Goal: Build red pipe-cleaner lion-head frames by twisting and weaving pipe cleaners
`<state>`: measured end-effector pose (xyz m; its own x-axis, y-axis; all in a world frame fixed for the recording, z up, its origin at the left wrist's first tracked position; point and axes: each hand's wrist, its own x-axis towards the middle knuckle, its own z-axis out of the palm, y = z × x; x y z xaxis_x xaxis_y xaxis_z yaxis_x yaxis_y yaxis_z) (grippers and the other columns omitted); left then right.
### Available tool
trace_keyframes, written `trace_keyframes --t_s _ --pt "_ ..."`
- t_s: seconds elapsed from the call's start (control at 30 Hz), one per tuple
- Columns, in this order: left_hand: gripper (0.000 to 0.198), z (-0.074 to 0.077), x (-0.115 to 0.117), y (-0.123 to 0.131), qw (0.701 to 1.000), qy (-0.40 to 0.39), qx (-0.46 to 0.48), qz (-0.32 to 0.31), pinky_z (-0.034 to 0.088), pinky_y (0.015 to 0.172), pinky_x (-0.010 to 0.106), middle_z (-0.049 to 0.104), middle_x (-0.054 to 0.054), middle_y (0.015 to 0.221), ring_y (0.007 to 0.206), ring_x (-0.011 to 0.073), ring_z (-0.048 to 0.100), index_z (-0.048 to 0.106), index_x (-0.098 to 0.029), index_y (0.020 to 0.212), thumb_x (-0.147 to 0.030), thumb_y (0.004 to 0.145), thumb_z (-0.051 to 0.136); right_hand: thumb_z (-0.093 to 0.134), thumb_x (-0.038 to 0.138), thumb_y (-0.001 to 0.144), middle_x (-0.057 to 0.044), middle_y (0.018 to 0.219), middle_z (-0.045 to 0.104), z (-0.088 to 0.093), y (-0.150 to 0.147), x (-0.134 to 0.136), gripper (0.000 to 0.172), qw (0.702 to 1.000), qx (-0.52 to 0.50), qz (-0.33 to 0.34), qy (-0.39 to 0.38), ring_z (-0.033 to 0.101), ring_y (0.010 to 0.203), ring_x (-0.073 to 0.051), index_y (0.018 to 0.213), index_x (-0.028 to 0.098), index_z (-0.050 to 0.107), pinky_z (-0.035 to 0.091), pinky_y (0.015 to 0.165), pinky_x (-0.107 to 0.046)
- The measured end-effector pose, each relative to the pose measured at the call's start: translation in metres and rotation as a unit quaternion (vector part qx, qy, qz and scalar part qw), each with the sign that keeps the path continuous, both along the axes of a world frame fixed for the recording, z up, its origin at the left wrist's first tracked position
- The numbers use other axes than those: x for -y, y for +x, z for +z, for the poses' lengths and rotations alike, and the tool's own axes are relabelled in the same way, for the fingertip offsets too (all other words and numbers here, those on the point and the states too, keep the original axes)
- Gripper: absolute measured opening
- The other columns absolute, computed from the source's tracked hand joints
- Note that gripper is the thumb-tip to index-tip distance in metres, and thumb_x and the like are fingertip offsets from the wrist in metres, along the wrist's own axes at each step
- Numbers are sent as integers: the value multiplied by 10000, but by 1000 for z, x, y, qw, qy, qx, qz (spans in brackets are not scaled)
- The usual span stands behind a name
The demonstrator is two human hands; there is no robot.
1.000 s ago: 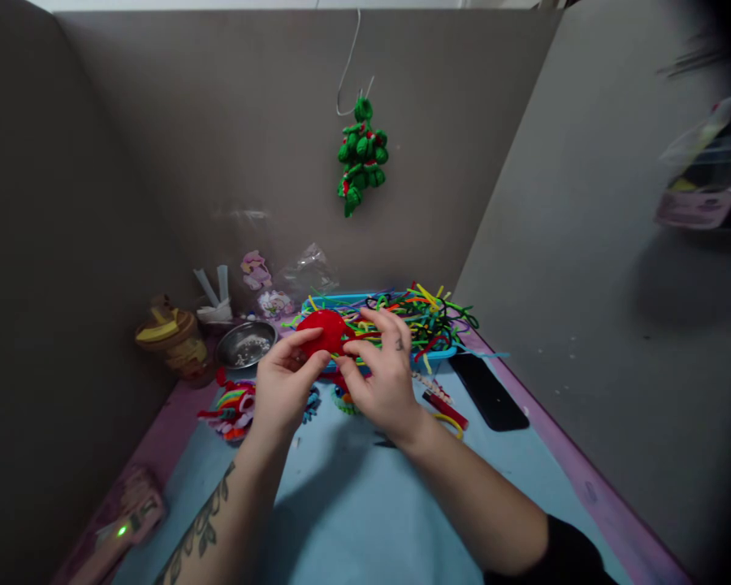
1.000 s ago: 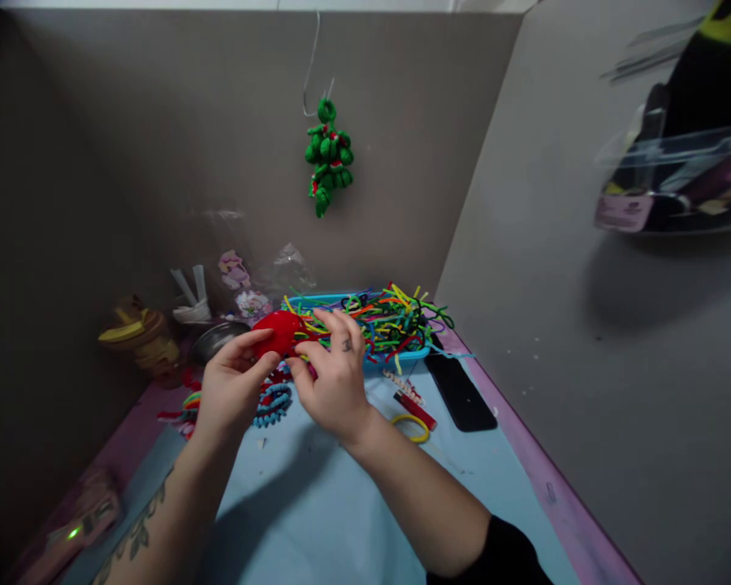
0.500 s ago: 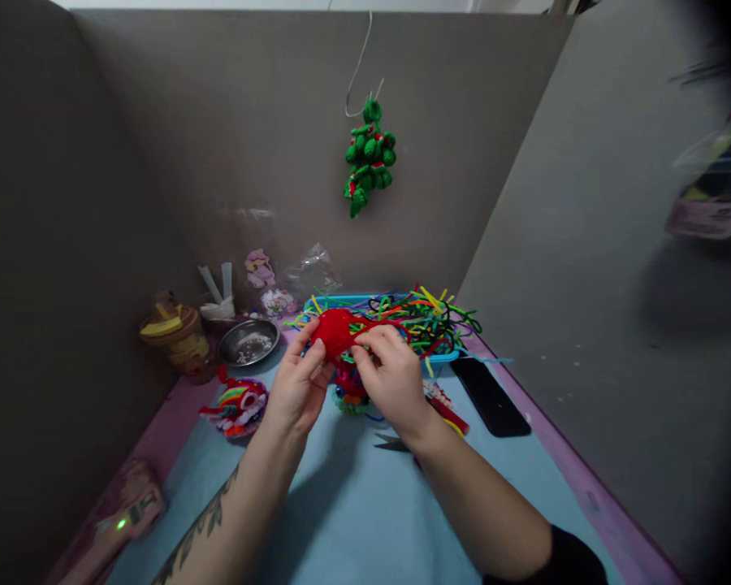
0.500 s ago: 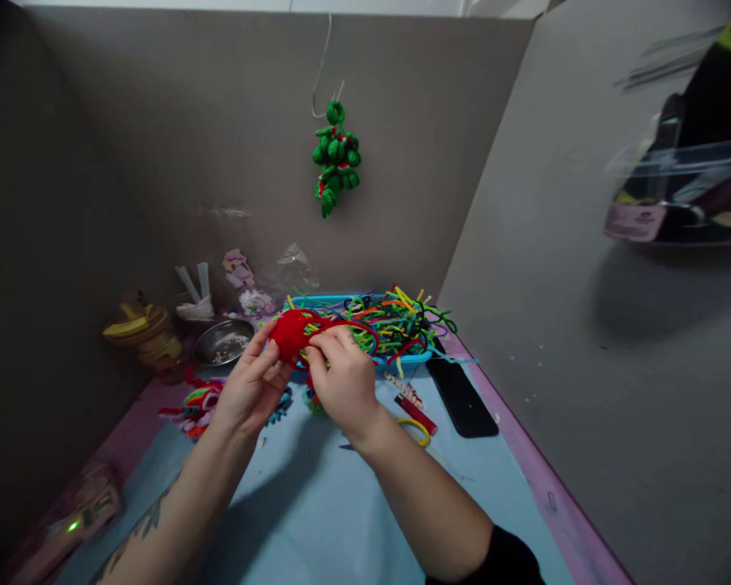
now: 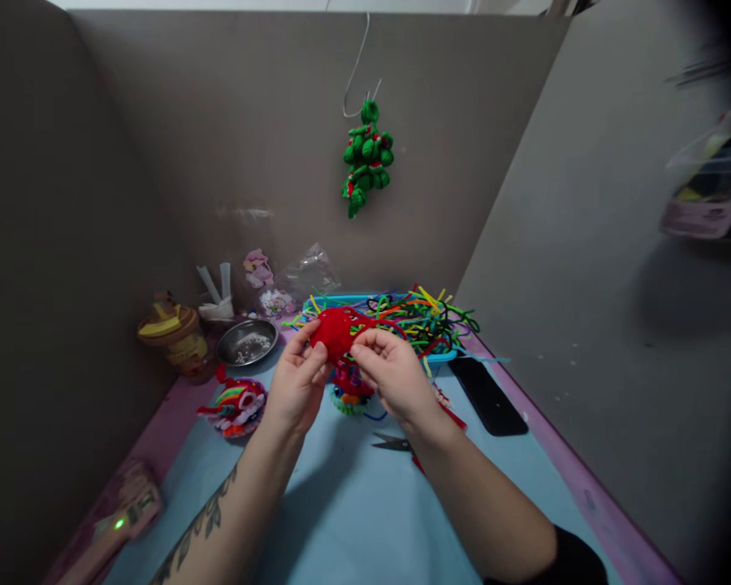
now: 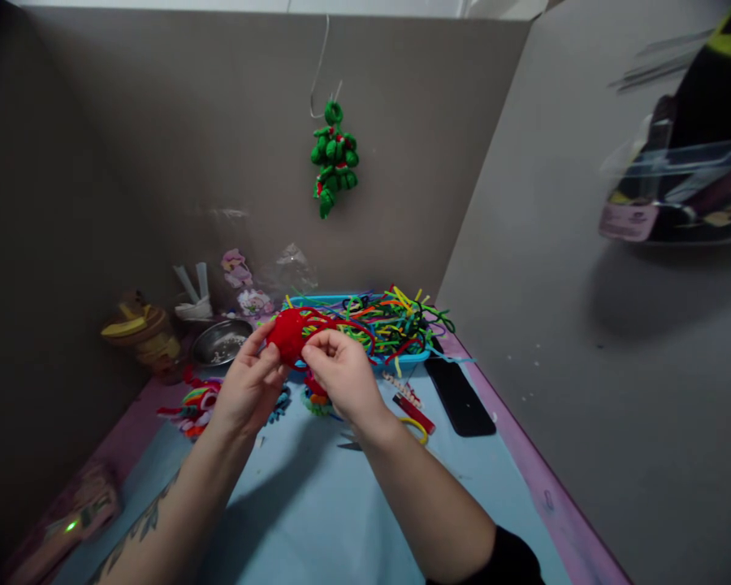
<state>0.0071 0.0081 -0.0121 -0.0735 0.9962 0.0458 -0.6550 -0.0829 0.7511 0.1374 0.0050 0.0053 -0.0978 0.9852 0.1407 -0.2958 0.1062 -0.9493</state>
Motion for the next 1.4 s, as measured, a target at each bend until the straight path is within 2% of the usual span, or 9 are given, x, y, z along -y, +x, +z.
trace_keyframes --t_s 0.37,0.6,0.77,0.83,0.9,0.97,1.07,1.23,1.4 --pt "431 0 0 0 1000 21 -20 -1 517 750 192 732 25 903 799 103 678 668 -211 994 -222 597 836 683 312 657 77 501 446 -1 -1 3 174 999 -16 -39 4 296 424 -41 655 160 598 225 413 -189" --pt "472 0 4 3 997 43 -58 2 515 755 216 725 29 893 795 121 677 628 -218 1084 -253 649 806 684 315 656 77 483 440 -3 -1 -1 170 998 1 -56 13 298 411 -43 651 164 608 237 404 -191" --pt "612 1 6 5 995 49 -85 36 514 721 214 731 48 953 796 136 685 566 -214 1176 -273 623 821 632 357 754 53 515 507 -4 1 0 180 994 93 -30 50 392 385 -68 741 177 637 301 386 -207" --pt "585 2 5 3 995 41 -81 49 517 692 211 737 42 891 736 130 684 576 -198 1147 -279 622 821 597 335 810 4 645 602 -3 6 2 167 975 164 -77 128 516 489 -106 756 188 655 417 468 -239" --pt "564 3 3 2 996 36 -74 46 522 684 214 739 39 851 707 127 682 590 -187 1119 -271 614 827 588 271 832 -37 813 641 -2 13 2 123 928 234 -164 238 602 716 -156 770 202 670 502 674 -300" --pt "555 4 2 1 997 33 -64 34 527 697 218 742 44 854 721 129 685 599 -182 1100 -257 603 834 606 212 822 -65 946 619 -1 19 0 82 869 303 -223 321 580 940 -205 846 216 684 474 862 -367" --pt "533 4 2 1 997 26 -64 18 524 704 213 742 39 842 728 123 685 609 -179 1086 -244 606 832 622 189 817 -87 1086 547 -3 24 -6 109 816 387 -225 365 516 1045 -234 897 225 686 448 900 -400" --pt "511 3 3 0 994 23 -103 21 522 675 203 737 26 800 689 117 679 623 -162 1051 -243 594 837 606 197 844 -74 1043 532 -5 27 -10 81 794 405 -232 390 502 999 -222 813 226 675 449 856 -384" --pt "510 1 2 -4 989 26 -145 7 529 690 216 744 49 845 718 131 686 621 -151 1069 -240 611 826 632 174 822 -31 867 601 -2 27 -11 83 821 366 -224 378 538 905 -202 774 236 660 438 835 -372"
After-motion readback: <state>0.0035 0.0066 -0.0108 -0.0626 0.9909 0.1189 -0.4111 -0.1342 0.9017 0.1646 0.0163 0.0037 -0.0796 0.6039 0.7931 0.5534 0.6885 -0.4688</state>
